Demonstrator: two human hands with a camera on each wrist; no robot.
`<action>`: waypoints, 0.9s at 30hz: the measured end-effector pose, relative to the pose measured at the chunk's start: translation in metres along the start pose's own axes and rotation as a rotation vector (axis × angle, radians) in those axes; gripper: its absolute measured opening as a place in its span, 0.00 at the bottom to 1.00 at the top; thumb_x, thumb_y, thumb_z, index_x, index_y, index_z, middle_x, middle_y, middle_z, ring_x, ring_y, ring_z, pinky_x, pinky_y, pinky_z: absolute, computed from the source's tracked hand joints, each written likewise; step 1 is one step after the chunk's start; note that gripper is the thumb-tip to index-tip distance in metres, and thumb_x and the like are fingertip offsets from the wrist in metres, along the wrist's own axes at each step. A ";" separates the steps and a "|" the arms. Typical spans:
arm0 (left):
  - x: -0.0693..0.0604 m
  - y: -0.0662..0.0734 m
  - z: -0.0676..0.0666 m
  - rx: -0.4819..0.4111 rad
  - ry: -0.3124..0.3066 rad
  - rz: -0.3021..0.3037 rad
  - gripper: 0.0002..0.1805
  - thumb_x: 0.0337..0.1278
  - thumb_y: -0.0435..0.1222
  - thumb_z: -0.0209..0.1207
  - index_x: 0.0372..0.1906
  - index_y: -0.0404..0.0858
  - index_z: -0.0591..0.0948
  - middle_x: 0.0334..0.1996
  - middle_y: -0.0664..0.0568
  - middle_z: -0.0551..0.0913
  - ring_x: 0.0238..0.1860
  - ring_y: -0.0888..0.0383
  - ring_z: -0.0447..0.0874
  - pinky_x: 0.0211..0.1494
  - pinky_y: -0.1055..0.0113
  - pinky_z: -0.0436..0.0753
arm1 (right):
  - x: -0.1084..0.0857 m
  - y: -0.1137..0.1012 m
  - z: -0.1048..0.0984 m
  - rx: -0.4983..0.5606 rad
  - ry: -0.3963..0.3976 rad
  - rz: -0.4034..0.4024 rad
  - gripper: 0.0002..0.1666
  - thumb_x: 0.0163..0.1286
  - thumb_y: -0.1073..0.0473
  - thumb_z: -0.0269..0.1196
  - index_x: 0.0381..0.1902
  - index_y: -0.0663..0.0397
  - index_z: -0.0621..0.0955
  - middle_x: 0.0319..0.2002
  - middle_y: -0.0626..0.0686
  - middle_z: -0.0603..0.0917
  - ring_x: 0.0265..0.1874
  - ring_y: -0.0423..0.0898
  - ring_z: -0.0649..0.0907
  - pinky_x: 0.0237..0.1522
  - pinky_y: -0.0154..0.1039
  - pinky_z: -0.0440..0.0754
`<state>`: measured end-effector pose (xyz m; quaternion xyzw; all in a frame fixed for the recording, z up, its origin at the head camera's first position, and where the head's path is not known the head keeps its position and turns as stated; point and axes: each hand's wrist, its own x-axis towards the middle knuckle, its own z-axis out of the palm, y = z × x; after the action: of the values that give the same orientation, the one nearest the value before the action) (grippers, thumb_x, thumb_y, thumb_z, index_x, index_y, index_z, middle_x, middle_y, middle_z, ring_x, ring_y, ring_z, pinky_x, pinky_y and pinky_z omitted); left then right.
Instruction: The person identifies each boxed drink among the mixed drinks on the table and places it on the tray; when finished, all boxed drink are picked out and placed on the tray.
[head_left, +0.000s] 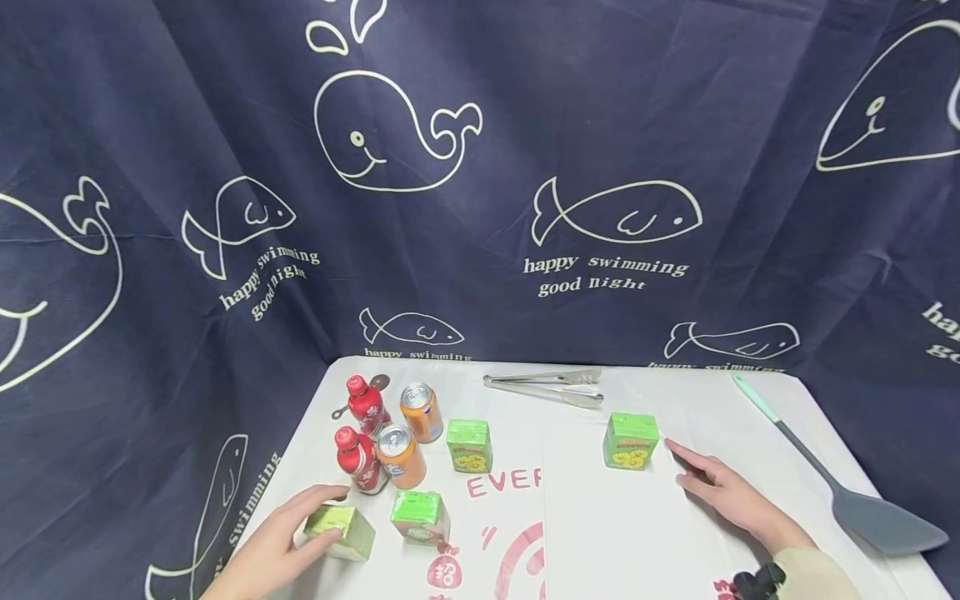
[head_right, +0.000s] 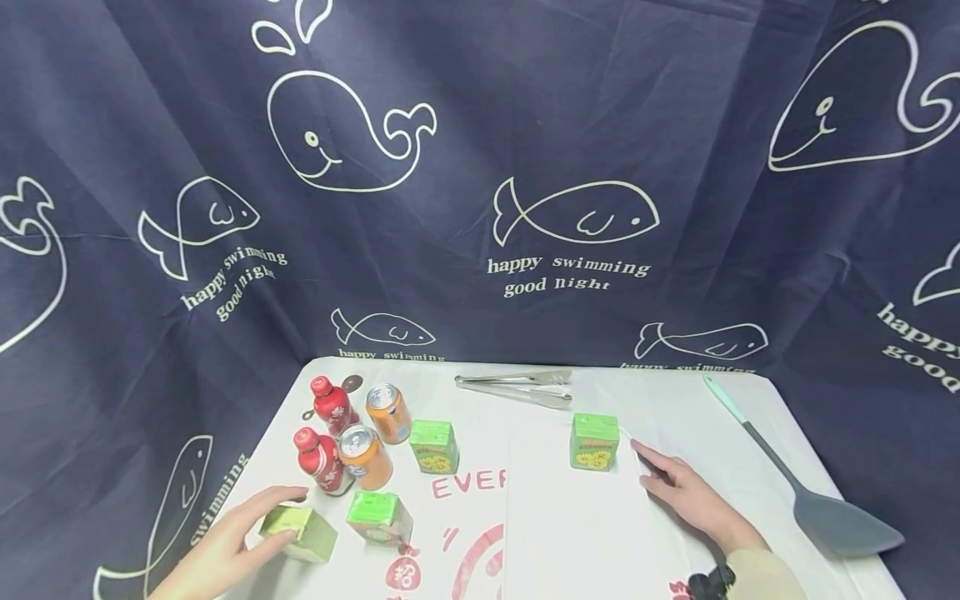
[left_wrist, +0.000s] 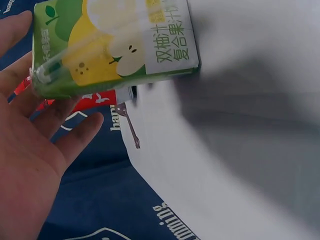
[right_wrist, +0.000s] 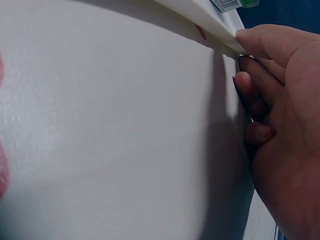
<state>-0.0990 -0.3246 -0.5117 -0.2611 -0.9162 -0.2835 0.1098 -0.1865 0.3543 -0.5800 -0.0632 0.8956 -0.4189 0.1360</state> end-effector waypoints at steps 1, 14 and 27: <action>-0.001 -0.001 0.000 -0.005 0.005 -0.001 0.29 0.61 0.39 0.74 0.66 0.54 0.79 0.58 0.65 0.82 0.56 0.61 0.83 0.64 0.85 0.67 | 0.000 0.000 0.000 0.000 0.000 0.002 0.40 0.79 0.47 0.60 0.81 0.58 0.63 0.76 0.70 0.64 0.71 0.73 0.66 0.69 0.72 0.64; -0.012 -0.012 0.001 -0.087 0.052 0.028 0.32 0.51 0.30 0.77 0.61 0.51 0.80 0.56 0.60 0.83 0.55 0.62 0.81 0.60 0.81 0.76 | 0.001 0.005 0.001 0.017 0.005 0.007 0.41 0.78 0.45 0.60 0.81 0.55 0.63 0.77 0.69 0.62 0.73 0.74 0.62 0.71 0.72 0.60; -0.015 -0.014 0.000 -0.268 0.025 -0.031 0.29 0.56 0.26 0.73 0.62 0.45 0.81 0.57 0.48 0.82 0.60 0.67 0.78 0.51 0.65 0.88 | -0.001 0.005 0.002 0.031 0.016 -0.013 0.40 0.79 0.47 0.60 0.81 0.56 0.64 0.76 0.69 0.64 0.73 0.74 0.62 0.71 0.72 0.61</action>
<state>-0.0946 -0.3406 -0.5238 -0.2558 -0.8726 -0.4081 0.0813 -0.1846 0.3563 -0.5843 -0.0634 0.8896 -0.4341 0.1272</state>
